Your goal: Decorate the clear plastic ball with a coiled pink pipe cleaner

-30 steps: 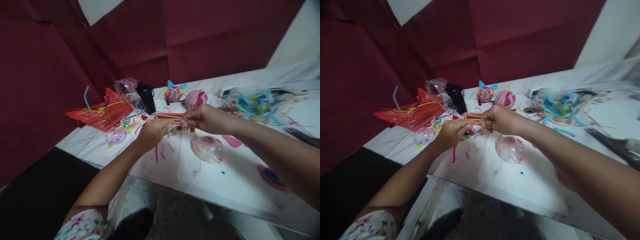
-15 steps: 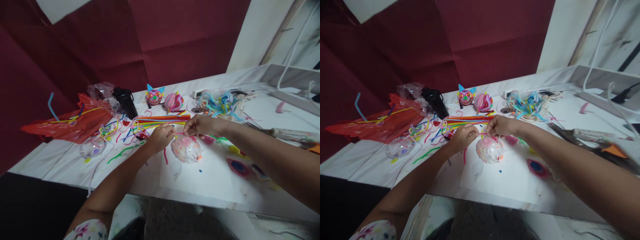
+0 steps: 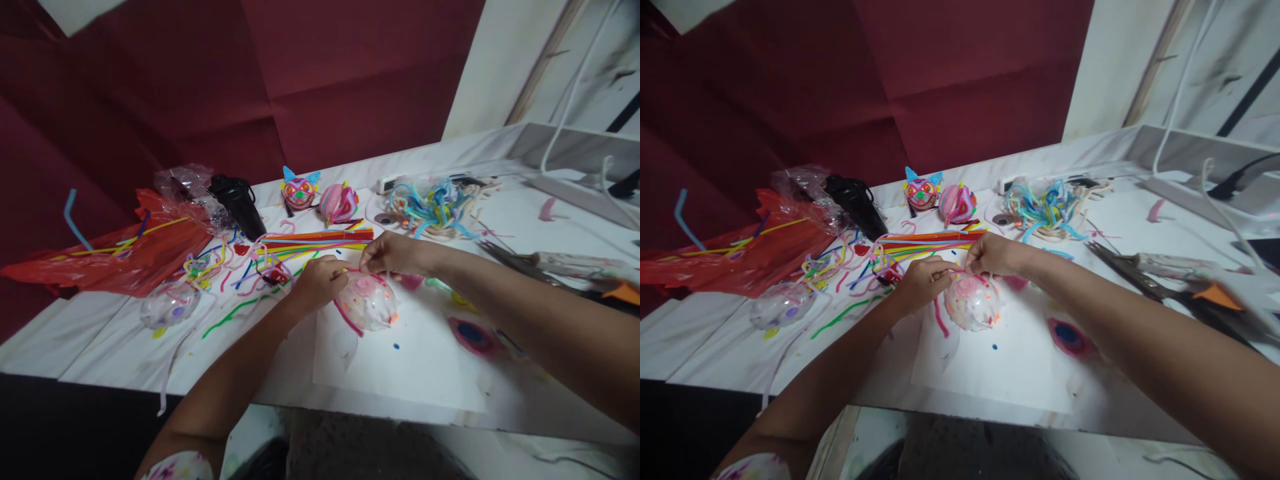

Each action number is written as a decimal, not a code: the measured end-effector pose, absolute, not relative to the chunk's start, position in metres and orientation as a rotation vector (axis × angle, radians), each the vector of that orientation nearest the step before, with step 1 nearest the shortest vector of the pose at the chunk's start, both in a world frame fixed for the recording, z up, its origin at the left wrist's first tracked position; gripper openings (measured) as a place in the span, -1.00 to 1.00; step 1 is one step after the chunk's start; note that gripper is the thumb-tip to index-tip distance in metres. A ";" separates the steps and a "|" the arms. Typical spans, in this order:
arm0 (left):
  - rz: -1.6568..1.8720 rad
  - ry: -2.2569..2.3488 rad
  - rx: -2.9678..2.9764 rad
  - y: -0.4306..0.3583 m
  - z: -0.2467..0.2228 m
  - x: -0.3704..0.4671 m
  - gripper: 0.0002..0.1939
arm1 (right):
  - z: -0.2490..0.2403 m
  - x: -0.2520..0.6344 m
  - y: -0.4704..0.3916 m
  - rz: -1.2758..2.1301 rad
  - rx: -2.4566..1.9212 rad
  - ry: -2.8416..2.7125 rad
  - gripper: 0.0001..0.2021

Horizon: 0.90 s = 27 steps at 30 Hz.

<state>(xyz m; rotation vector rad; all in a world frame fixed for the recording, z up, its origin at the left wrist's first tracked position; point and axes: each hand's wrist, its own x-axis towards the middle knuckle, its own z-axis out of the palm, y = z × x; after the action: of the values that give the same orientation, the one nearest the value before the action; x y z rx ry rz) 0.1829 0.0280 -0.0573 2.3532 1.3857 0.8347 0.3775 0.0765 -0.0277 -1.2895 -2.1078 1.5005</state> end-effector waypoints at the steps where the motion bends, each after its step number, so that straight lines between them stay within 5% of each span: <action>1: 0.837 1.382 2.353 0.028 -0.058 0.183 -0.72 | -0.028 0.377 0.076 1.500 -1.287 -2.107 -0.96; 17: 0.925 1.401 2.337 0.025 -0.067 0.185 -0.72 | -0.036 0.389 0.076 1.324 -1.216 -2.182 -0.83; 27: 1.074 1.444 2.062 0.023 -0.078 0.184 -0.77 | -0.006 0.479 0.022 0.484 -1.340 -2.024 -0.60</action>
<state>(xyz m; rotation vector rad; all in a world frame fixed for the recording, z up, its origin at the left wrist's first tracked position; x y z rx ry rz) 0.1842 0.0225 -0.0780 2.0616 1.4442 1.0740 0.4794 0.0224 -0.0059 -1.3400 -2.0241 0.4843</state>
